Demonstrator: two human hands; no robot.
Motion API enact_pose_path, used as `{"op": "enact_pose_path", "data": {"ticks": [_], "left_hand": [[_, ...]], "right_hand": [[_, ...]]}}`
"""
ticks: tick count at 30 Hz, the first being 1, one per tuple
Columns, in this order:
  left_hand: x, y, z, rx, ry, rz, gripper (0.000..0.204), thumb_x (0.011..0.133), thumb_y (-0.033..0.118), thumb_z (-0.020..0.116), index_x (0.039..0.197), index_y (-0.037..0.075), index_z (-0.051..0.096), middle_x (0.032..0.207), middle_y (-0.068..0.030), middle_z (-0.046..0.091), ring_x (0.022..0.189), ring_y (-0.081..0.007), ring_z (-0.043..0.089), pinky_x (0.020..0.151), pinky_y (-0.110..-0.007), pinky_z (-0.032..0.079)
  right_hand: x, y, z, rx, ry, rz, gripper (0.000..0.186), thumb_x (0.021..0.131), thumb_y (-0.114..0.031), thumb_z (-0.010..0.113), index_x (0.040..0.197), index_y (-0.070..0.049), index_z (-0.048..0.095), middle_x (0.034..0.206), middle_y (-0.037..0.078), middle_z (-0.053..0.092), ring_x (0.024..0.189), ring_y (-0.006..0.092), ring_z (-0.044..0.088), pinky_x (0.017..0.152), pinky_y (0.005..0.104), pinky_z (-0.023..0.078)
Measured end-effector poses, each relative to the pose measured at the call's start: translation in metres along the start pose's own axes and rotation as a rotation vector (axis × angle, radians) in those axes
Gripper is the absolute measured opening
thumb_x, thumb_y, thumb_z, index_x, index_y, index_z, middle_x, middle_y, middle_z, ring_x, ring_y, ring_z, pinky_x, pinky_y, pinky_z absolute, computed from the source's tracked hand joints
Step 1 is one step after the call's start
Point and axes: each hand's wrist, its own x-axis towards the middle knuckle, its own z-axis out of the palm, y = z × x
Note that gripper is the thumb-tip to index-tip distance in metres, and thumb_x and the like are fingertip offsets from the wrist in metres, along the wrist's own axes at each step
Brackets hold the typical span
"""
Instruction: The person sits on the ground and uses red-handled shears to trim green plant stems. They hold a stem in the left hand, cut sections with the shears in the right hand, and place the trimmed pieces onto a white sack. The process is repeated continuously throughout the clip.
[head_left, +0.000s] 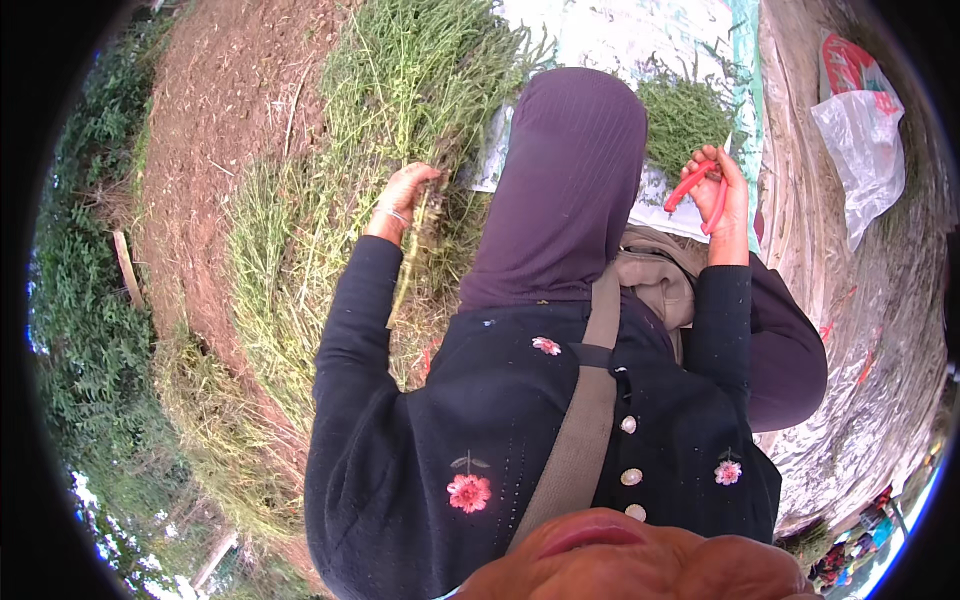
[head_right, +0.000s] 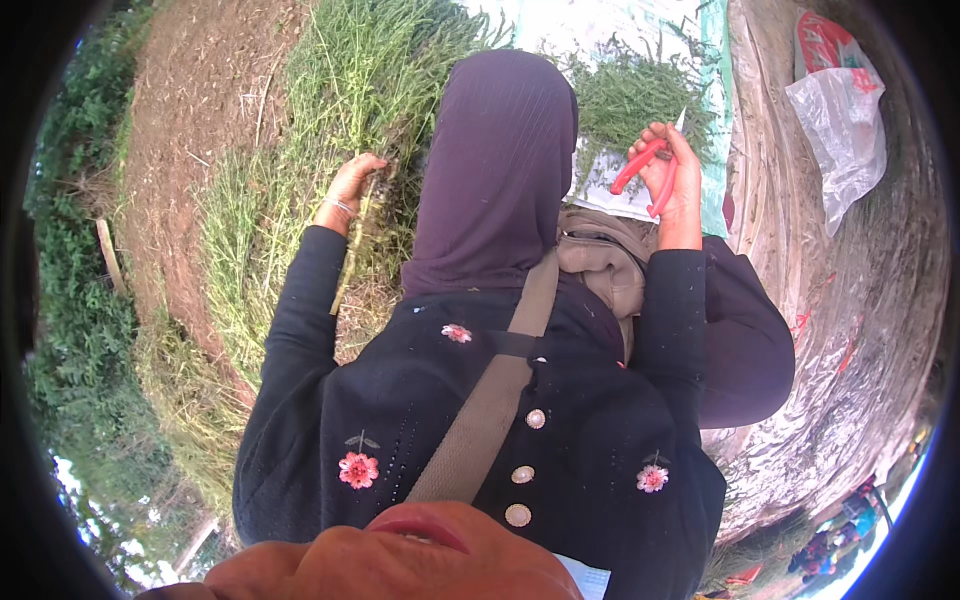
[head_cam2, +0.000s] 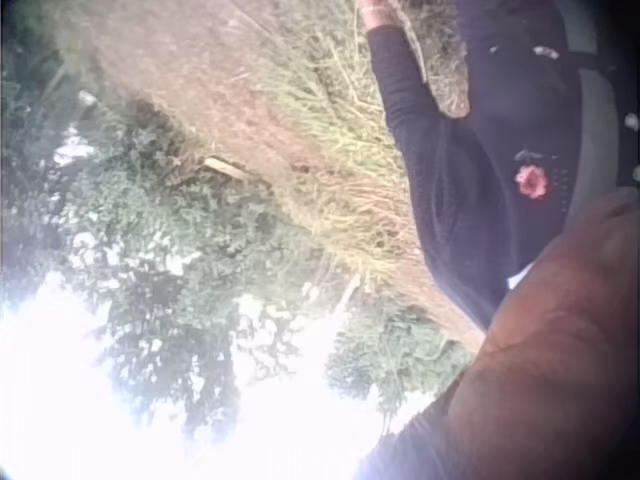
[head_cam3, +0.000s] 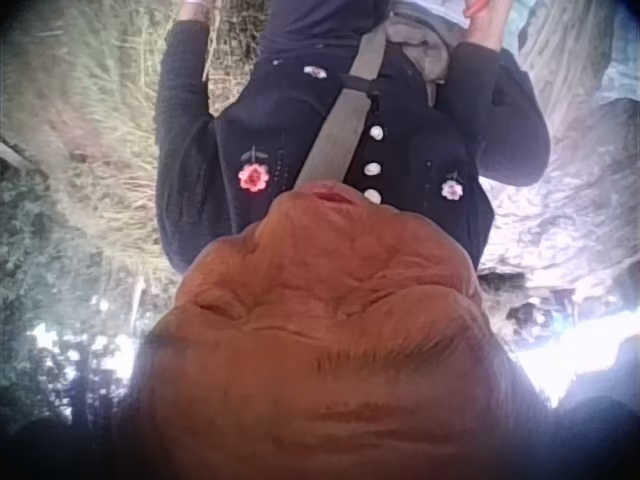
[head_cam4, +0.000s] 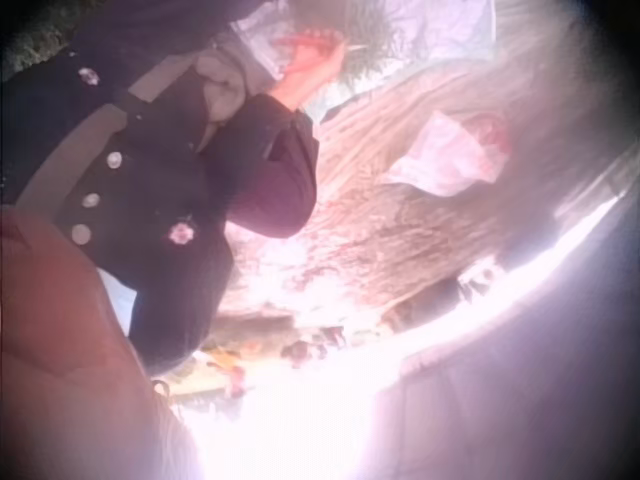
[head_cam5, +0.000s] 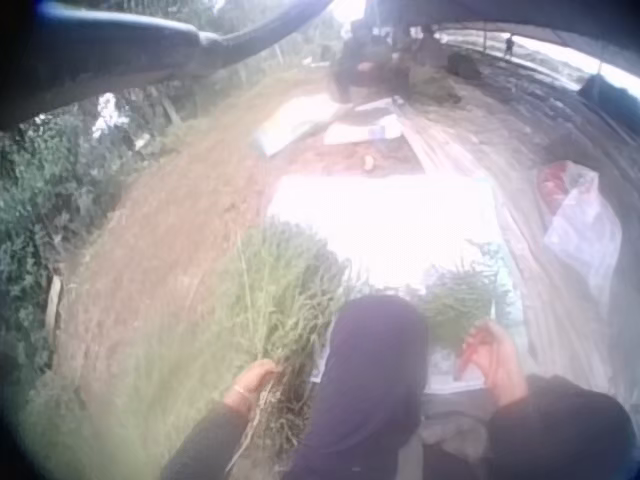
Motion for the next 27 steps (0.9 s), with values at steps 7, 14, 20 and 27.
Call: {"op": "enact_pose_path", "data": {"ticks": [7,14,20,27], "left_hand": [[0.022,0.010,-0.027,-0.110,-0.211,-0.253,0.016,0.078,0.006,0.056,0.090,-0.005,0.055,0.090,-0.0178,0.062,0.079,-0.0234,0.063,0.070,-0.033,0.055],[0.051,0.000,0.006,0.254,-0.035,-0.232,0.010,0.088,0.018,0.048,0.094,0.009,0.047,0.067,-0.0035,0.056,0.042,-0.0082,0.042,0.034,-0.020,0.028],[0.034,0.083,0.027,0.823,0.001,0.309,0.035,0.089,0.029,0.052,0.115,0.007,0.054,0.084,-0.0033,0.060,0.065,-0.0077,0.048,0.055,-0.021,0.039],[-0.054,0.222,-0.013,0.722,0.071,0.471,0.022,0.088,0.024,0.055,0.102,0.007,0.058,0.066,0.0088,0.044,0.053,-0.0009,0.037,0.051,-0.015,0.033]], "right_hand": [[-0.001,0.001,0.003,-0.002,0.024,-0.017,0.022,0.087,-0.020,0.053,0.091,0.002,0.056,0.082,0.012,0.056,0.074,0.0221,0.055,0.071,0.0381,0.049],[-0.001,0.000,0.002,-0.047,0.038,-0.019,0.022,0.088,-0.022,0.053,0.092,0.000,0.055,0.082,0.011,0.056,0.073,0.0213,0.055,0.069,0.0366,0.049],[0.001,-0.003,-0.005,-0.021,0.037,-0.033,0.022,0.087,-0.023,0.054,0.090,-0.001,0.057,0.082,0.010,0.056,0.074,0.0206,0.054,0.071,0.0352,0.048],[-0.004,0.004,0.009,-0.065,0.111,-0.046,0.024,0.087,-0.024,0.055,0.091,-0.001,0.056,0.080,0.010,0.057,0.069,0.0210,0.056,0.065,0.0363,0.050]]}}
